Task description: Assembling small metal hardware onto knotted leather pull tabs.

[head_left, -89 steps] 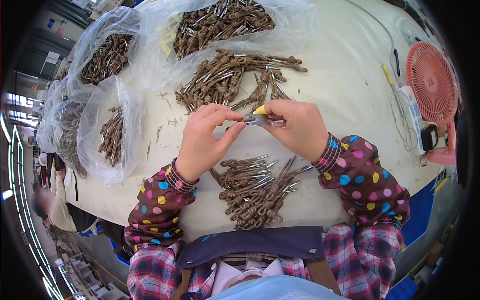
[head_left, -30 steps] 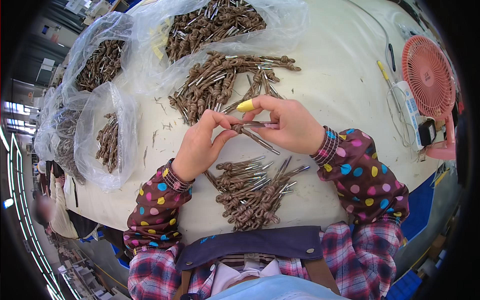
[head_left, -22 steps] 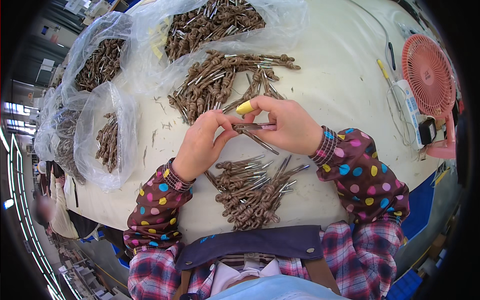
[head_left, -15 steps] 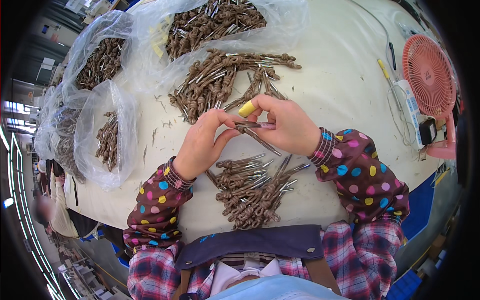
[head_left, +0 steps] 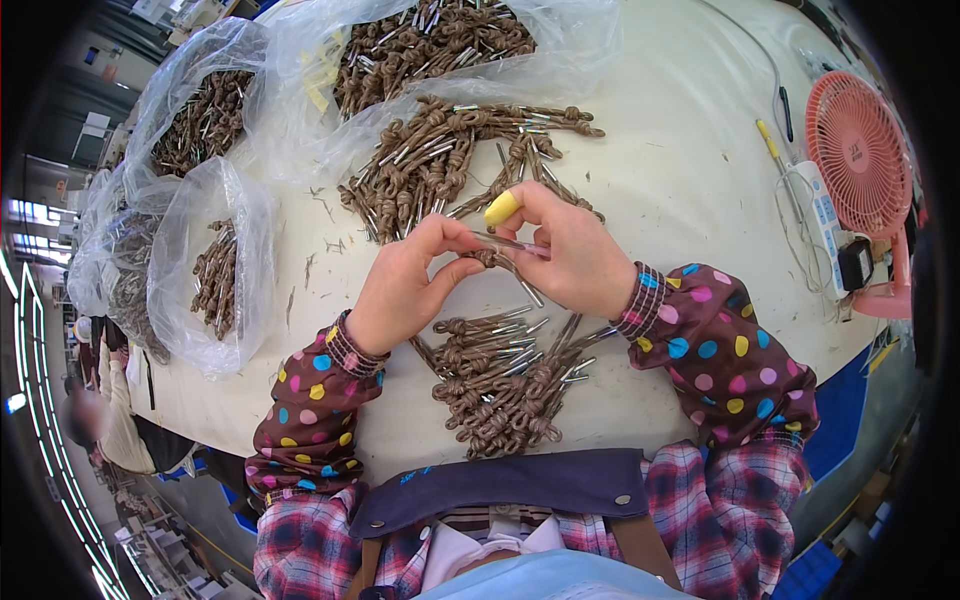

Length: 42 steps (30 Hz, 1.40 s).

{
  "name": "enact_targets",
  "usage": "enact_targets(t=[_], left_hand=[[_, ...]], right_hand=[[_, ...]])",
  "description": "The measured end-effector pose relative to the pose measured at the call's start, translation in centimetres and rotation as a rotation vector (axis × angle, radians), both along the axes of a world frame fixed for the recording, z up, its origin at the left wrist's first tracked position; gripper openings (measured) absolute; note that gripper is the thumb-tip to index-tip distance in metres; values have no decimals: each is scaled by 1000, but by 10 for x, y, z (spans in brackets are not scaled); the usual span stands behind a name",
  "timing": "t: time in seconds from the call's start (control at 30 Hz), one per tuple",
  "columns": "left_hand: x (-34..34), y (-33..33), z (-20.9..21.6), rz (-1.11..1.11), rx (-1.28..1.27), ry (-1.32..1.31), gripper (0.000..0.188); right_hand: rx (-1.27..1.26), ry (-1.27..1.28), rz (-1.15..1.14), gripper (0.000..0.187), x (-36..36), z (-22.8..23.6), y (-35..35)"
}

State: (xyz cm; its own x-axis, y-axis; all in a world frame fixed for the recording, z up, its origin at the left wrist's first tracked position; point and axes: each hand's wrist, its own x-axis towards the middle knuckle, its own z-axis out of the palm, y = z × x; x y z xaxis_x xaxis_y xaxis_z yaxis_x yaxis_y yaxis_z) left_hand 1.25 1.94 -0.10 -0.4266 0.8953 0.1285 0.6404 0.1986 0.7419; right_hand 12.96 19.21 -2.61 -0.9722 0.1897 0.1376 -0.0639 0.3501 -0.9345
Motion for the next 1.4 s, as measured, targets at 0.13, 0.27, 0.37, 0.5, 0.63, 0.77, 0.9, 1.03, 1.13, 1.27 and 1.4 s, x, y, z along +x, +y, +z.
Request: enact_targets(t=[0.13, 0.27, 0.37, 0.5, 0.63, 0.77, 0.9, 1.03, 1.13, 1.27, 1.4], left_hand=[[-1, 0, -1, 4, -2, -30, 22], [-1, 0, 1, -2, -34, -26, 23], [-3, -1, 0, -12, -35, -26, 23], [-5, -3, -8, 14, -3, -144, 23], [-7, -3, -3, 50, -24, -138, 24], [-8, -4, -5, 37, -22, -120, 26], [-5, -1, -1, 21, -27, -65, 22], [-5, -1, -6, 15, 33, -68, 18], [-4, -1, -5, 76, -20, -175, 15], [-6, -1, -9, 134, -63, -375, 13], [-7, -1, -10, 144, -40, -450, 13]], right_hand=[[-15, -4, -10, 29, 0, 0, -1], [-41, -18, -32, 29, 0, -1, -2], [-52, -40, -36, 29, 0, -2, -4], [-32, 17, -23, 29, -2, -8, 2], [-205, -141, -38, 37, -2, -4, 18], [-186, -167, 45, 39, 1, -5, 13], [-41, -134, -21, 40, 2, -1, 5], [14, -133, -28, 41, 2, 3, 0], [-24, -108, -39, 43, 2, 2, 0], [121, -64, -87, 45, 5, 6, 3], [418, 93, -161, 36, 6, 8, 0]])
